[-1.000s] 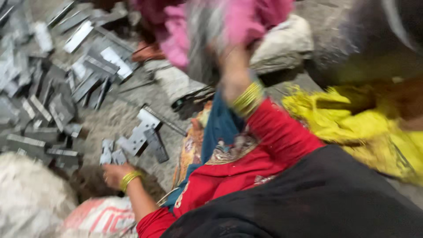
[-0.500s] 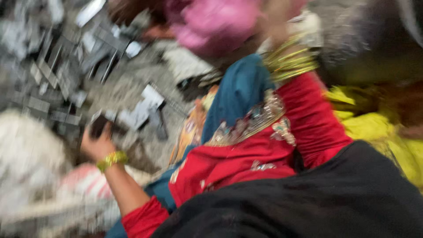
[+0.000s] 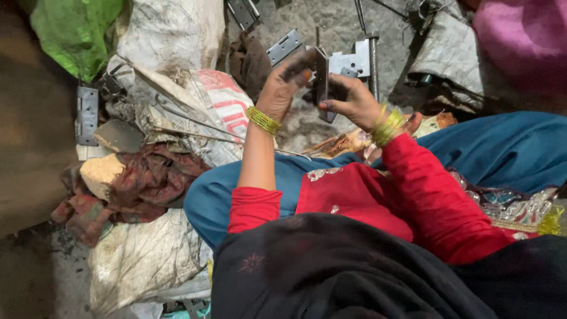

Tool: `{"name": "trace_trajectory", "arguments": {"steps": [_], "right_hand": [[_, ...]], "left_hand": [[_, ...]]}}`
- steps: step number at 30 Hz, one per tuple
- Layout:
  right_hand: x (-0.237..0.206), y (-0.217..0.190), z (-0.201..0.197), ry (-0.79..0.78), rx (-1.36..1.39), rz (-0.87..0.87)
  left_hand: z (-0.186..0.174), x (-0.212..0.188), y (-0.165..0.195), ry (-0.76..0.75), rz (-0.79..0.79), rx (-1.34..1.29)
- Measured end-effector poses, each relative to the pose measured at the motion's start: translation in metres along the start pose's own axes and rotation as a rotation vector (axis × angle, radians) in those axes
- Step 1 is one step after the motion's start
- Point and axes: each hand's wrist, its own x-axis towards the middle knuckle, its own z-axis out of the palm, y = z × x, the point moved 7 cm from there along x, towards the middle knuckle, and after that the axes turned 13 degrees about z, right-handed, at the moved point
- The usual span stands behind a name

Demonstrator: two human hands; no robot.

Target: The person sits on the floor and assembles metal door hinges by hand, using a hammer to secure the components. The person repeatedly picks up hinge parts, aligns them, and strikes them with a hammer.

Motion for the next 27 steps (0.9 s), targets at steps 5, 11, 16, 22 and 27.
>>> {"name": "trace_trajectory", "arguments": {"steps": [5,11,16,22,27], "right_hand": [[0.038,0.117,-0.027,0.405,0.277,0.597],[0.052,0.157,-0.029,0.434,0.006,0.245],[0.046,0.160,-0.017,0.416,-0.065,0.144],[0.043,0.142,-0.008,0.484,-0.055,0.039],[0.046,0.145,-0.011,0.519,-0.090,0.035]], "left_hand": [[-0.066,-0.020,-0.068,0.385,-0.103,0.389],[-0.059,-0.033,-0.113,0.299,-0.285,0.536],[-0.036,-0.030,-0.122,0.188,-0.335,0.470],[-0.039,-0.026,-0.113,0.322,-0.194,0.281],[-0.030,-0.019,-0.102,0.321,-0.143,0.184]]}}
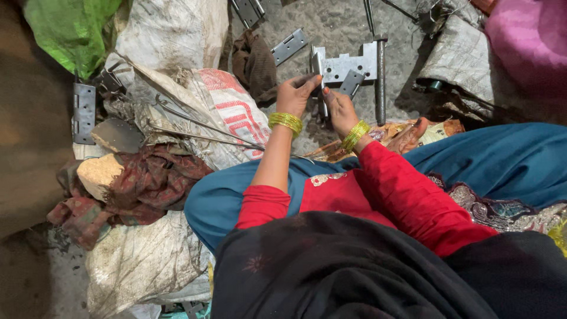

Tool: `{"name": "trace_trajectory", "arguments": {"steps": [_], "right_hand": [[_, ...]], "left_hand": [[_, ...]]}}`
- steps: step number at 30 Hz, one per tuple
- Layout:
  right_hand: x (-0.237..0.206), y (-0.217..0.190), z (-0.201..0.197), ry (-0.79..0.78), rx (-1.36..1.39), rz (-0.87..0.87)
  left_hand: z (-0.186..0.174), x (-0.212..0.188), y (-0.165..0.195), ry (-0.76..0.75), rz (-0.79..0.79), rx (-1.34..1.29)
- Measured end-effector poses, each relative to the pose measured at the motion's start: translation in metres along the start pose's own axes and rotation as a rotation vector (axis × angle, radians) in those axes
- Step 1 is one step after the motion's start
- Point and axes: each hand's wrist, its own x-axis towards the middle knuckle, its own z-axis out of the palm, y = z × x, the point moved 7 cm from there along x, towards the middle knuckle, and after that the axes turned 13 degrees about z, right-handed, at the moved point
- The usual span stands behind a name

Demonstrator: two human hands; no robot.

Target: The person sits on the floor and assembles metal door hinges by hand, using a hammer to secure the components. The person repeatedly picks up hinge parts, aligns them, and strikes them with a hammer.

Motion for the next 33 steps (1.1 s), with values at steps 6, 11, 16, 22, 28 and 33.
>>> {"name": "trace_trajectory", "arguments": {"steps": [6,11,16,22,28,33], "right_hand": [[0.006,0.020,-0.014,0.101,-0.011,0.016],[0.009,0.039,-0.015,0.117,0.165,0.188],[0.002,-0.023,-0.010,0.355,-0.299,-0.377],[0.023,-0.055,0.019,0.047,-0.276,-0.031],[0.029,-0.060,0.037,0.088,-0.222,0.000],[0.061,-0.044,0.041,-0.318,0.395,0.232]], "left_hand": [[-0.013,-0.005,0.016,0.053,0.030,0.525],[-0.015,-0.001,0.012,0.064,0.129,0.582],[-0.031,0.003,0.009,0.162,0.094,0.299],[-0.032,0.016,0.037,0.107,0.155,0.137],[-0.040,0.005,0.029,0.252,0.002,-0.013],[-0.061,0.014,0.038,0.225,0.042,-0.247]]}}
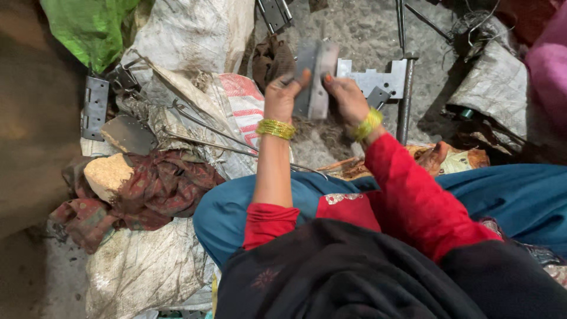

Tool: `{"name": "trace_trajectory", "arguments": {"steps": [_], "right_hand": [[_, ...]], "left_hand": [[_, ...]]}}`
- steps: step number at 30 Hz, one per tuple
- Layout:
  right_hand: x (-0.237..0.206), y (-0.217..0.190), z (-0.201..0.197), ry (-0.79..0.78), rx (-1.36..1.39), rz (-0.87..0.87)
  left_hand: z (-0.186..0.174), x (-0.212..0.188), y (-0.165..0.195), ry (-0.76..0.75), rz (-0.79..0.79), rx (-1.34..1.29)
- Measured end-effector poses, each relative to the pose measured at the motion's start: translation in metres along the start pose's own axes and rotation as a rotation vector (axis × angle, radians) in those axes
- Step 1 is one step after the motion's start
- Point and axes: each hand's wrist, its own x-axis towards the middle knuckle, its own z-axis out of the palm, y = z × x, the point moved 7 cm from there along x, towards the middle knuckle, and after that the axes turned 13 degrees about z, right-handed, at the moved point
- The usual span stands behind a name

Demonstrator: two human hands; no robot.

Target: The person sits on the floor and assembles metal door hinges by hand, using a hammer to secure the components. The person repeatedly picks up hinge parts, aligns them, and strikes them with a hammer.

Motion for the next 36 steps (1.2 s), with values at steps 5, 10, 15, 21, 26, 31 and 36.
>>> {"name": "trace_trajectory", "arguments": {"steps": [5,10,15,21,26,31,36], "right_hand": [[0.053,-0.070,0.016,0.195,-1.031,-0.421],[0.101,-0.069,0.045,-0.027,-2.116,-0.532],[0.107,-0.077,0.050,-0.092,-2.132,-0.594],[0.084,-0.126,0.036,0.102,-1.843,-0.113],[-0.041,-0.129,0.012,0.174,-1.062,-0.562],[-0.086,0.029,-0.046,0.292,-0.143,0.361],[-0.090,0.021,-0.047,0.211,-0.237,-0.136]], "left_hand": [[-0.033,0.003,0.041,0.406,0.233,-0.213],[-0.011,0.006,0.049,0.333,0.078,-0.566],[0.011,0.003,0.072,0.340,0.130,-0.614],[0.027,-0.001,0.089,0.151,0.126,-0.634],[-0.005,0.007,0.048,0.328,0.131,-0.271],[-0.025,0.009,0.002,0.196,0.059,-0.072],[-0.005,0.001,-0.027,-0.040,-0.084,-0.060]]}}
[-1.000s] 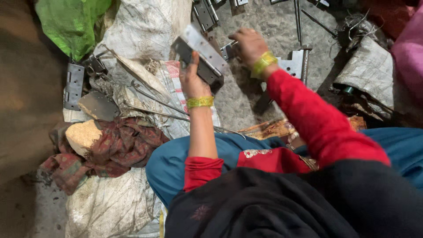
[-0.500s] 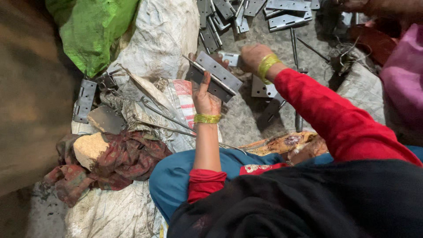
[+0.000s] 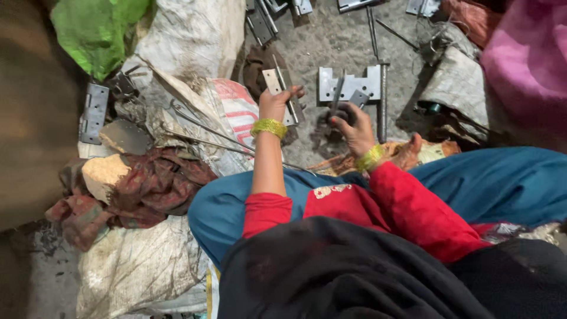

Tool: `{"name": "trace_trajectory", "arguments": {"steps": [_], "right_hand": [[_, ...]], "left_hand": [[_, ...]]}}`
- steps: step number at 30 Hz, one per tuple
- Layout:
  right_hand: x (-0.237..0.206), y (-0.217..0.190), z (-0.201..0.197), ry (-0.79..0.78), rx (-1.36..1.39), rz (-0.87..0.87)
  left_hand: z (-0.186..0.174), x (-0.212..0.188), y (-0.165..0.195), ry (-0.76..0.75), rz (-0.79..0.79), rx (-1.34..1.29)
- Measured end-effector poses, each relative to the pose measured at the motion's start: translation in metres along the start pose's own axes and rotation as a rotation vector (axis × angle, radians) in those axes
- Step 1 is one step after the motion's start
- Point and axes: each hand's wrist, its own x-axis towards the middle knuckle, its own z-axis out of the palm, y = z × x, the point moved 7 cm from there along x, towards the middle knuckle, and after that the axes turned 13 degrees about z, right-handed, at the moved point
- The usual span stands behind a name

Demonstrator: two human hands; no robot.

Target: The person sits on the floor and assembles metal door hinges by hand, using a hammer to secure the components. The person repeatedly picks up hinge parts, aligns them, and strikes them with a hammer.

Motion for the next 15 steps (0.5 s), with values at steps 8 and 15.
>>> {"name": "trace_trajectory", "arguments": {"steps": [8,15], "right_hand": [[0.015,0.037,-0.013,0.108,-0.169,0.232],[0.023,0.018,-0.029,0.303,-0.207,-0.205]], "left_hand": [[0.036,-0.019,-0.012,-0.176,0.122,0.515],[0.013,-0.008,-0.042,-0.118,0.016,0.139]]}}
